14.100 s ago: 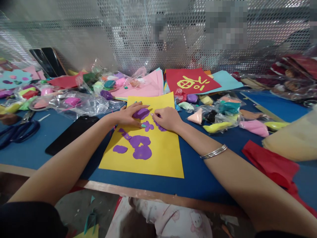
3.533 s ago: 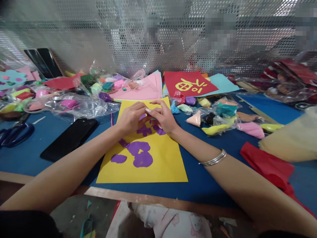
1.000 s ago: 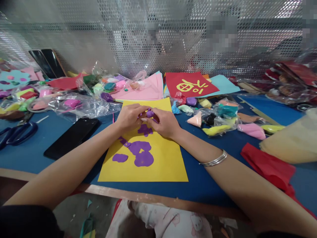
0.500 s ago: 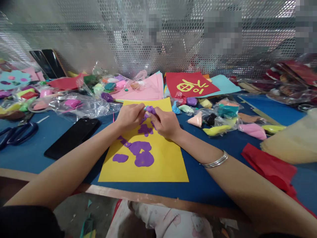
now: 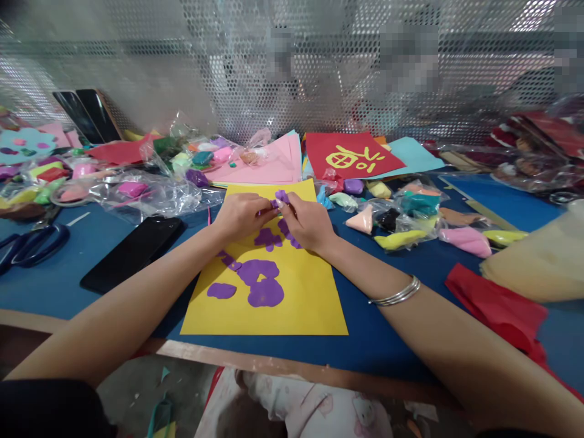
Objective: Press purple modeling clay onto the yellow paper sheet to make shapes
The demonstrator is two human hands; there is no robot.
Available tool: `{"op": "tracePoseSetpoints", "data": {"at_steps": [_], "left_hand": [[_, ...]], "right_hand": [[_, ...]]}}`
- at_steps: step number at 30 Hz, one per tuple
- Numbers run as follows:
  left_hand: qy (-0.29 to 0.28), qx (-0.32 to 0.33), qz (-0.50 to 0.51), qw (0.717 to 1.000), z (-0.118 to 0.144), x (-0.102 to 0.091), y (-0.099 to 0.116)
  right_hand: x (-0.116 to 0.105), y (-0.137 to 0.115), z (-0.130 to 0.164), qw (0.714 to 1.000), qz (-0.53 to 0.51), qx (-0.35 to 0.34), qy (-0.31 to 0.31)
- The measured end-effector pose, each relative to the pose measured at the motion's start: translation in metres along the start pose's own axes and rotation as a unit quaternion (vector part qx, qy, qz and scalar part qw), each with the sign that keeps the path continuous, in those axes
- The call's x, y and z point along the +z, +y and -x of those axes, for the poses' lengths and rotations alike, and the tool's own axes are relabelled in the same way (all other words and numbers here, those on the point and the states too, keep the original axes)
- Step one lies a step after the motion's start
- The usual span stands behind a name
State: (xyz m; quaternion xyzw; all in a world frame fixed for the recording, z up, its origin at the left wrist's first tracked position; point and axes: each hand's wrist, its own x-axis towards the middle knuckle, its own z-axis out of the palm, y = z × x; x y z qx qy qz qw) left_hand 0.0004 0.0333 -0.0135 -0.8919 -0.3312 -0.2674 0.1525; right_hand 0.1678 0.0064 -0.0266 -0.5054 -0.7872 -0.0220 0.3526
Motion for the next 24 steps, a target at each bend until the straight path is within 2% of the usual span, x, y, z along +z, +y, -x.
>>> {"op": "tracePoseSetpoints", "data": {"at_steps": [7,10,13,17,24], "left_hand": [[0.01,0.012,0.009,1.0,0.001,-0.004,-0.001],[-0.013,0.005,0.001,1.0,0.0,-0.005,0.0],[-0.062,-0.014,-0.024,0.998,0.0,-0.007,0.003],[-0.105,-0.033,-0.024,0.994,-0.002,-0.011,0.005],[-0.07,-0.023,-0.008,0.997,-0.001,-0.011,0.006]], "right_hand": [[-0.002,0.005,-0.002,0.994,-0.084,-0.006,-0.069],[-0.006,0.001,-0.001,0.991,-0.097,-0.023,-0.092],[-0.009,-0.006,0.001,0.987,-0.109,-0.033,-0.115],[-0.01,-0.013,0.004,0.988,-0.111,-0.039,-0.101],[-0.007,-0.012,0.003,0.988,-0.138,-0.027,-0.07]]}}
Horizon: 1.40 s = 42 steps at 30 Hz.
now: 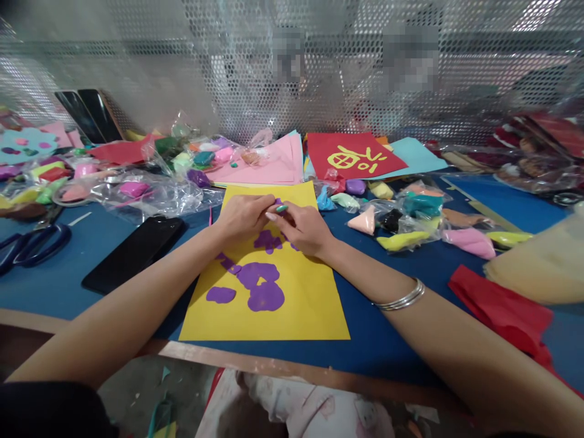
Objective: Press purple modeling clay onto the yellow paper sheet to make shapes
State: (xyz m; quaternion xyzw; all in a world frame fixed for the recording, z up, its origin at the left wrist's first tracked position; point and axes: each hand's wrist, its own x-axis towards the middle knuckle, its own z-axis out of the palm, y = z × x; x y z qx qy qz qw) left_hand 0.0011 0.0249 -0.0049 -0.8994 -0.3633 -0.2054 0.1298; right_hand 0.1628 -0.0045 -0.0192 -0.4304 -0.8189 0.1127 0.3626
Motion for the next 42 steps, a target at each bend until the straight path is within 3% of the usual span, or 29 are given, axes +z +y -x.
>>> {"op": "tracePoseSetpoints", "data": {"at_steps": [11,22,27,31,34,37,42], "left_hand": [[0.037,-0.042,-0.011,0.998,-0.003,-0.001,0.001],[0.01,-0.063,0.015,0.998,-0.001,0.008,-0.009],[0.044,-0.022,0.025,0.998,0.0,0.009,-0.007],[0.102,0.006,0.007,0.995,0.0,0.006,-0.002],[0.112,0.02,0.013,0.993,0.0,0.003,0.0],[0.116,0.019,0.022,0.993,0.001,0.0,0.002],[0.129,0.0,0.013,0.992,0.001,0.0,0.002]], "right_hand": [[0.004,-0.001,0.003,0.992,0.098,-0.045,0.062],[0.0,-0.005,0.007,0.98,0.136,-0.121,0.086],[0.002,0.003,0.004,0.984,0.14,-0.057,0.09],[0.001,0.007,-0.001,0.995,0.057,0.006,0.083],[0.001,0.008,-0.004,0.994,-0.009,0.038,0.099],[0.002,0.01,-0.005,0.994,-0.022,0.044,0.099],[0.001,0.008,-0.004,0.998,-0.042,0.024,0.042]]}}
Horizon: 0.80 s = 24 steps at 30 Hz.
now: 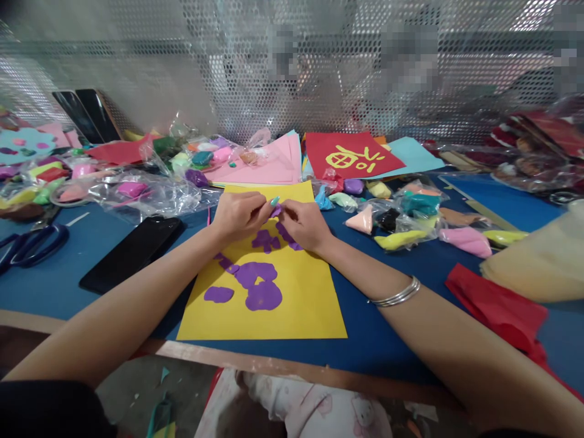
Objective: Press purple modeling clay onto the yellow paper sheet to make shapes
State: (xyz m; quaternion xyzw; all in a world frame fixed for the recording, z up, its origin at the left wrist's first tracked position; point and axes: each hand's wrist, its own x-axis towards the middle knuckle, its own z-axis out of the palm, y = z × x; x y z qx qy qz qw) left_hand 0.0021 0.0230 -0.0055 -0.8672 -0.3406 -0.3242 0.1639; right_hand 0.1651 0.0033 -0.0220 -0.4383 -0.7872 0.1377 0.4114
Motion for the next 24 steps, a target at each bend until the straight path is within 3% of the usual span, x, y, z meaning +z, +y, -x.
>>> {"op": "tracePoseSetpoints", "data": {"at_steps": [7,15,24], "left_hand": [[-0.096,-0.056,-0.006,0.994,-0.002,0.0018,-0.0011],[-0.184,-0.055,0.029,0.981,-0.0016,-0.0005,-0.0056],[-0.144,-0.115,0.102,0.978,-0.0041,0.0012,-0.0014]], "right_hand": [[0.0016,-0.0103,0.0052,0.995,-0.071,0.016,-0.063],[0.0051,-0.0088,0.0032,0.999,-0.024,-0.024,-0.028],[0.0027,-0.0071,0.004,0.999,-0.012,-0.026,-0.04]]}}
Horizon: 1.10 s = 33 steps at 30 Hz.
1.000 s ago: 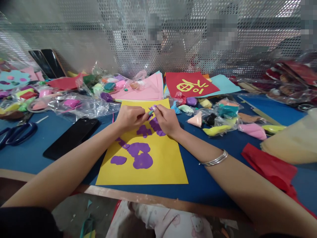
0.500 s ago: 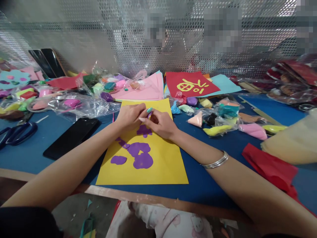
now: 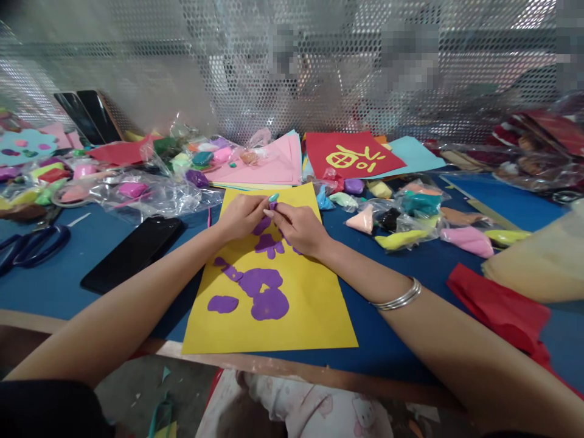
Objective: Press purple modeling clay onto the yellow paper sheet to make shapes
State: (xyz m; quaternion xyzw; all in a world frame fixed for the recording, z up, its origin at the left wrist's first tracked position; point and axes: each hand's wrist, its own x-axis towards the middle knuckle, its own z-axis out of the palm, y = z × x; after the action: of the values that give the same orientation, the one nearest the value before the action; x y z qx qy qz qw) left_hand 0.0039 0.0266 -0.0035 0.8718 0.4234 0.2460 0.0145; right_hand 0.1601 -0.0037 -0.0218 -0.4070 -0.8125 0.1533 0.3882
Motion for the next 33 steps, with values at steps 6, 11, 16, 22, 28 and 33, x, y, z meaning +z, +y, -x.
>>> {"op": "tracePoseSetpoints", "data": {"at_steps": [6,11,16,22,28,33], "left_hand": [[0.037,-0.032,-0.004,0.999,-0.0009,0.0047,-0.0017],[0.038,-0.084,-0.048,0.995,-0.0024,0.005,-0.0063],[0.012,-0.091,-0.038,0.995,-0.0014,0.003,-0.0098],[0.015,-0.036,-0.065,0.997,0.0002,0.0025,-0.0092],[0.052,-0.014,-0.075,0.996,0.0016,0.0031,-0.0071],[0.126,0.03,-0.059,0.99,0.0031,0.0013,-0.002]], "right_hand": [[-0.0002,-0.0016,0.0002,0.999,0.045,-0.011,0.024],[-0.001,-0.0032,0.0017,0.996,0.074,-0.038,0.029],[-0.0004,-0.0035,0.0027,0.993,0.079,-0.081,0.032],[0.0009,-0.0028,0.0029,0.993,0.084,-0.075,0.038],[0.0001,-0.0024,0.0034,0.993,0.092,-0.018,0.066],[-0.002,-0.0027,0.0012,0.997,0.069,0.03,0.02]]}}
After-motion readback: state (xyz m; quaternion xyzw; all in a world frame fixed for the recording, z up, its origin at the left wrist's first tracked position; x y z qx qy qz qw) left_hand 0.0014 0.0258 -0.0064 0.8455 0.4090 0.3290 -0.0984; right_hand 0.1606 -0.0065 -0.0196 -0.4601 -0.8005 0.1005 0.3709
